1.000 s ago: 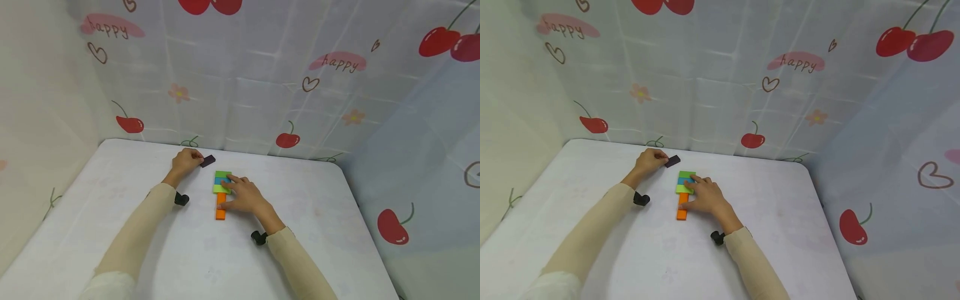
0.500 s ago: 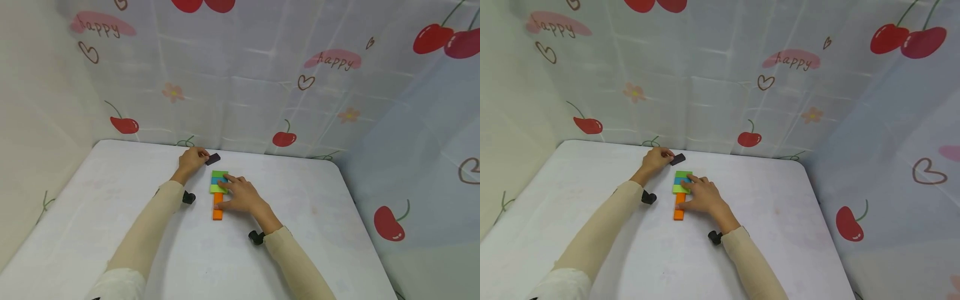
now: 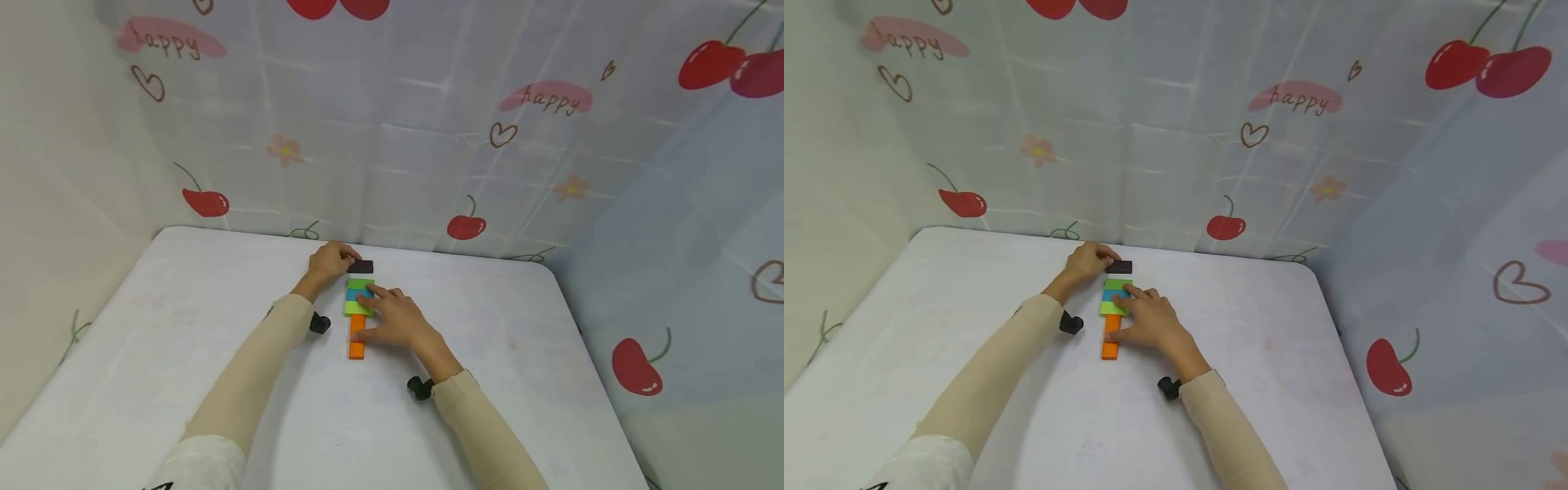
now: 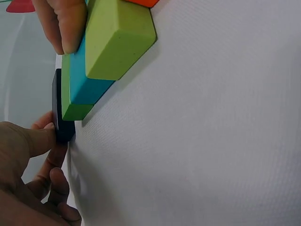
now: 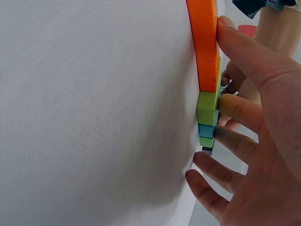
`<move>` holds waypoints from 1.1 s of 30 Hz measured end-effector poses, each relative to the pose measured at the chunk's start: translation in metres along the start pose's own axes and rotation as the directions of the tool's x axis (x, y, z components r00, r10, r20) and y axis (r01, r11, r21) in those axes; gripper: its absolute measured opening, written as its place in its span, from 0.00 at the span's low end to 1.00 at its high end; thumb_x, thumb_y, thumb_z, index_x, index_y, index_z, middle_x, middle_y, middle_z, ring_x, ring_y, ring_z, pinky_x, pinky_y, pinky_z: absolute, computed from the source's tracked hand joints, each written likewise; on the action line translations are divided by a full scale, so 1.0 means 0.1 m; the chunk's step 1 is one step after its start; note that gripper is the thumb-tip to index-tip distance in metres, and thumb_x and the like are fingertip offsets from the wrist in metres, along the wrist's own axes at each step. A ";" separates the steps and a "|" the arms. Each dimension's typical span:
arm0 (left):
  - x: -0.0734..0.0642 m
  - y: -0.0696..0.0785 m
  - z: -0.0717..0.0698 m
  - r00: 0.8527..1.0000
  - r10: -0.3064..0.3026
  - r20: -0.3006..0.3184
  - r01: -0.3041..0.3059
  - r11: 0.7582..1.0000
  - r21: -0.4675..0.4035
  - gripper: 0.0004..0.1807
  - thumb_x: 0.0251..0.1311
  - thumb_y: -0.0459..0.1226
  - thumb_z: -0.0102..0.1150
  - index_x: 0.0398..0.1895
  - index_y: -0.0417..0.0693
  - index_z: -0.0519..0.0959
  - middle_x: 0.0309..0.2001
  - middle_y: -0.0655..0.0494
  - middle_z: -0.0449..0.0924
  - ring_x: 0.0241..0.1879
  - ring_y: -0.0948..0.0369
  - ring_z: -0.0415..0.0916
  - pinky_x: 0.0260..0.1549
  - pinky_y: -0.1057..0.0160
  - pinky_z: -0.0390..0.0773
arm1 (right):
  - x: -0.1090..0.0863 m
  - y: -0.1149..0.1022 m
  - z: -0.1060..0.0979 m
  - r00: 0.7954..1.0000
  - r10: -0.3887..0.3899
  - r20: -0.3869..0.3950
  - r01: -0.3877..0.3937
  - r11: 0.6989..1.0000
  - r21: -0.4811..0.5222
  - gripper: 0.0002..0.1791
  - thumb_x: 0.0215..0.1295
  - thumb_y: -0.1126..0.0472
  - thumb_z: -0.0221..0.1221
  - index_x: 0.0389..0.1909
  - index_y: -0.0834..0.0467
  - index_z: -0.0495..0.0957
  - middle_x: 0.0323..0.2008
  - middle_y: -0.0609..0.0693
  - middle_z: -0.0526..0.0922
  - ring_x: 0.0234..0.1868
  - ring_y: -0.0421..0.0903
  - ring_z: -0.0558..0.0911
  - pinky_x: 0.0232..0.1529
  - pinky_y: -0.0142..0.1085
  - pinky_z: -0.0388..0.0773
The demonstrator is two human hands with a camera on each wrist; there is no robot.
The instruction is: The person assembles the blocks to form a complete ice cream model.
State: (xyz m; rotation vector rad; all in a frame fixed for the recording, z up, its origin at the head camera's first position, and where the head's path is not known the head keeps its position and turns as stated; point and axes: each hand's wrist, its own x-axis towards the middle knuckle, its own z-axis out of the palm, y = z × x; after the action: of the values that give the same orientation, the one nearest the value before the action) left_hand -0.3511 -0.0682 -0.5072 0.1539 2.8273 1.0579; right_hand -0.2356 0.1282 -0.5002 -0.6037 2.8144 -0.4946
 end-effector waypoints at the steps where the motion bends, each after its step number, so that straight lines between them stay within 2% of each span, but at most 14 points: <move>1: 0.00 0.01 0.01 1.000 0.004 0.003 -0.004 1.000 0.003 0.13 0.79 0.38 0.56 0.53 0.55 0.91 0.59 0.47 0.89 0.64 0.46 0.80 0.71 0.34 0.67 | 0.00 0.01 0.00 1.000 0.000 -0.003 0.000 1.000 0.002 0.48 0.59 0.27 0.71 0.79 0.38 0.71 0.86 0.45 0.62 0.77 0.60 0.69 0.74 0.59 0.71; 8: -0.01 0.05 0.05 1.000 0.020 0.019 -0.021 1.000 0.023 0.13 0.79 0.38 0.56 0.53 0.56 0.91 0.57 0.49 0.89 0.63 0.48 0.80 0.72 0.36 0.67 | 0.00 0.04 -0.01 1.000 0.003 -0.012 -0.003 1.000 -0.004 0.48 0.58 0.27 0.71 0.79 0.38 0.71 0.85 0.44 0.62 0.77 0.58 0.70 0.73 0.57 0.72; 15: -0.06 0.04 0.02 0.999 0.035 0.041 -0.036 0.999 0.026 0.13 0.80 0.39 0.56 0.54 0.57 0.90 0.60 0.49 0.89 0.66 0.46 0.79 0.74 0.33 0.64 | 0.01 0.05 -0.01 1.000 0.005 -0.006 -0.005 1.000 0.010 0.48 0.59 0.27 0.71 0.79 0.39 0.71 0.86 0.46 0.62 0.78 0.60 0.68 0.75 0.60 0.70; 22: -0.07 0.00 0.01 0.997 0.057 0.056 -0.059 0.998 0.029 0.13 0.80 0.40 0.57 0.55 0.58 0.91 0.61 0.50 0.89 0.67 0.46 0.79 0.74 0.33 0.64 | 0.03 0.07 0.00 1.000 0.001 -0.011 -0.001 1.000 0.008 0.48 0.59 0.27 0.71 0.79 0.38 0.71 0.86 0.46 0.61 0.78 0.60 0.69 0.75 0.60 0.70; 33: -0.10 -0.06 0.03 0.995 0.077 0.065 -0.076 0.997 -0.011 0.13 0.80 0.40 0.56 0.55 0.57 0.90 0.62 0.49 0.88 0.69 0.46 0.78 0.73 0.35 0.67 | 0.01 0.05 -0.02 1.000 -0.021 -0.004 0.021 1.000 0.007 0.48 0.60 0.28 0.71 0.80 0.41 0.71 0.86 0.47 0.62 0.78 0.60 0.69 0.75 0.60 0.69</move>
State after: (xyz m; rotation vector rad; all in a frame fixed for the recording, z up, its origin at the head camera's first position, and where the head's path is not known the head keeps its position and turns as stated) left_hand -0.3413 -0.0721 -0.5129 0.2927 2.7790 1.0593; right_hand -0.2386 0.1325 -0.5005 -0.6324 2.8111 -0.5096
